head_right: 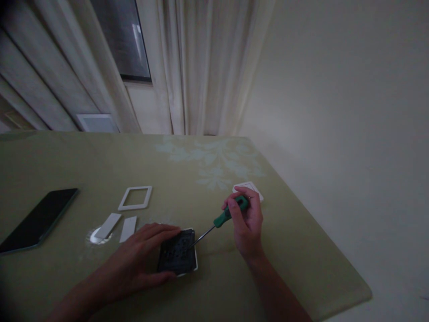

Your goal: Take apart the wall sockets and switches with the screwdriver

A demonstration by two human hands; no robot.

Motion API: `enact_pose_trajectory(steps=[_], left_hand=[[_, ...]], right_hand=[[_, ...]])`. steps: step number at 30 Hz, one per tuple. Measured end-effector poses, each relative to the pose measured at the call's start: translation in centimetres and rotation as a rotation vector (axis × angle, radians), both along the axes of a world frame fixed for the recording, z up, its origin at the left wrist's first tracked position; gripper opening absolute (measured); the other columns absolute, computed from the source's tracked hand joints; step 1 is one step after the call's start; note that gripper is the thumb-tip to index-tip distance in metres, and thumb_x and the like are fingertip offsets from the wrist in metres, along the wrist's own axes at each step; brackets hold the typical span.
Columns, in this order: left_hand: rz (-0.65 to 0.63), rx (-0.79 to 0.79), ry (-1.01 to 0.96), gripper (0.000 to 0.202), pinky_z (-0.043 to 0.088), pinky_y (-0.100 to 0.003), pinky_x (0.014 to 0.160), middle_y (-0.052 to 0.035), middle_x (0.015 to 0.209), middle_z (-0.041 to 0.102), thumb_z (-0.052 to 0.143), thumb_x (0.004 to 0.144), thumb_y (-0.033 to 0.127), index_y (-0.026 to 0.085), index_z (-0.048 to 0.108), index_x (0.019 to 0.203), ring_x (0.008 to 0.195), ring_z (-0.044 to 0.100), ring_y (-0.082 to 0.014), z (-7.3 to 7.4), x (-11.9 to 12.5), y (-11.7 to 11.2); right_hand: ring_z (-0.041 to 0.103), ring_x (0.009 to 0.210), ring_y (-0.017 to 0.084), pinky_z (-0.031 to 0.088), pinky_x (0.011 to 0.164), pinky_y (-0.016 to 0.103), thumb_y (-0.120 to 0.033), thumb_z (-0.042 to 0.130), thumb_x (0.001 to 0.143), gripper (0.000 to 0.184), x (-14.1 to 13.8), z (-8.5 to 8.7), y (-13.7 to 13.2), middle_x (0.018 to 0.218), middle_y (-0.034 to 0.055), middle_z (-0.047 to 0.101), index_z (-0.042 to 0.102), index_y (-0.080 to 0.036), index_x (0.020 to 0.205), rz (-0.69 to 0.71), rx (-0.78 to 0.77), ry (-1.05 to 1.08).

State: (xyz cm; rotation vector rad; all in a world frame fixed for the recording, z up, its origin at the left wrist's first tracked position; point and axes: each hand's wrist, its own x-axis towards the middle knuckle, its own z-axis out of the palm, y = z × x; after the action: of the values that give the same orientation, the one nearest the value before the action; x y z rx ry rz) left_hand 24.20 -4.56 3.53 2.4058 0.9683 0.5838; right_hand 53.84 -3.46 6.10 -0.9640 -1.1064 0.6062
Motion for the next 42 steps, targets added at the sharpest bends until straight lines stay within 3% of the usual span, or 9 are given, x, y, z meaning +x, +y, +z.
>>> enact_pose_trajectory(steps=[7,16,21,24,26,30,35,39,42], left_hand=[[0.009,0.292,0.068,0.07,0.061,-0.057,0.099,-0.0125,0.136,0.08,0.085,0.084,0.041,0.025,0.056,0.146,0.111,0.079,-0.0373,-0.1,0.6,-0.4],[0.029,0.42,0.038,0.07,0.063,-0.054,0.09,-0.014,0.125,0.083,0.085,0.081,0.042,0.021,0.054,0.141,0.1,0.081,-0.0367,0.7,1.3,-0.6],[0.039,0.449,0.049,0.069,0.063,-0.056,0.09,-0.017,0.127,0.082,0.085,0.081,0.04,0.02,0.054,0.139,0.102,0.081,-0.0381,0.6,1.4,-0.7],[0.046,0.429,0.046,0.066,0.063,-0.056,0.093,-0.0166,0.128,0.082,0.084,0.084,0.04,0.02,0.054,0.139,0.104,0.081,-0.0376,0.5,1.4,-0.7],[0.042,0.422,0.035,0.065,0.063,-0.055,0.093,-0.016,0.127,0.082,0.083,0.084,0.04,0.021,0.054,0.139,0.103,0.082,-0.0368,0.6,1.4,-0.7],[0.047,0.413,0.014,0.064,0.064,-0.052,0.089,-0.0156,0.124,0.083,0.084,0.083,0.04,0.021,0.053,0.137,0.101,0.082,-0.0361,0.7,1.4,-0.7],[0.054,0.416,0.028,0.064,0.064,-0.052,0.089,-0.0161,0.125,0.082,0.085,0.083,0.04,0.021,0.054,0.136,0.101,0.082,-0.0361,0.5,1.4,-0.7],[0.065,0.418,0.017,0.061,0.064,-0.051,0.09,-0.0157,0.125,0.082,0.084,0.084,0.041,0.021,0.055,0.134,0.102,0.082,-0.0352,0.3,1.4,-0.6],[0.064,0.43,-0.009,0.06,0.063,-0.051,0.089,-0.0168,0.124,0.082,0.084,0.085,0.041,0.019,0.057,0.133,0.101,0.082,-0.0351,0.4,1.3,-0.7]], right_hand=[[0.07,0.075,0.014,0.062,0.065,0.027,-0.031,0.074,0.102,0.021,0.2,0.2,-0.2,0.093,-0.0014,0.068,0.067,-0.029,0.122,-0.003,0.035,-0.029],[0.071,0.076,0.019,0.065,0.065,0.034,-0.023,0.069,0.102,0.03,0.2,0.6,-1.8,0.094,0.0019,0.075,0.065,-0.029,0.131,-0.035,0.19,-0.229],[0.071,0.075,0.023,0.061,0.06,0.035,-0.033,0.067,0.1,0.038,1.6,-0.3,-2.4,0.097,0.007,0.075,0.067,-0.027,0.138,-0.169,0.262,-0.431],[0.069,0.068,0.021,0.059,0.057,0.034,-0.038,0.076,0.094,0.036,2.5,-0.7,-2.5,0.094,0.0069,0.073,0.074,-0.026,0.127,-0.302,0.326,-0.553],[0.069,0.068,0.02,0.06,0.059,0.035,-0.036,0.083,0.089,0.034,2.5,-0.6,-2.7,0.094,0.0058,0.073,0.075,-0.026,0.12,-0.336,0.331,-0.523],[0.075,0.076,0.023,0.065,0.06,0.037,-0.027,0.084,0.09,0.046,1.6,0.5,-3.1,0.097,0.0043,0.077,0.068,-0.03,0.134,-0.108,0.323,-0.33],[0.077,0.098,0.028,0.07,0.076,0.047,-0.028,0.063,0.106,0.041,1.2,1.0,-3.3,0.129,0.013,0.076,0.065,-0.027,0.147,0.143,0.277,-0.369],[0.077,0.09,0.025,0.071,0.069,0.042,-0.028,0.083,0.096,0.054,1.3,1.0,-3.2,0.124,0.0102,0.077,0.068,-0.03,0.147,0.167,0.361,-0.418],[0.08,0.091,0.025,0.073,0.072,0.041,-0.022,0.079,0.098,0.056,0.6,1.1,-3.4,0.125,0.0086,0.077,0.064,-0.034,0.151,0.146,0.3,-0.262]])
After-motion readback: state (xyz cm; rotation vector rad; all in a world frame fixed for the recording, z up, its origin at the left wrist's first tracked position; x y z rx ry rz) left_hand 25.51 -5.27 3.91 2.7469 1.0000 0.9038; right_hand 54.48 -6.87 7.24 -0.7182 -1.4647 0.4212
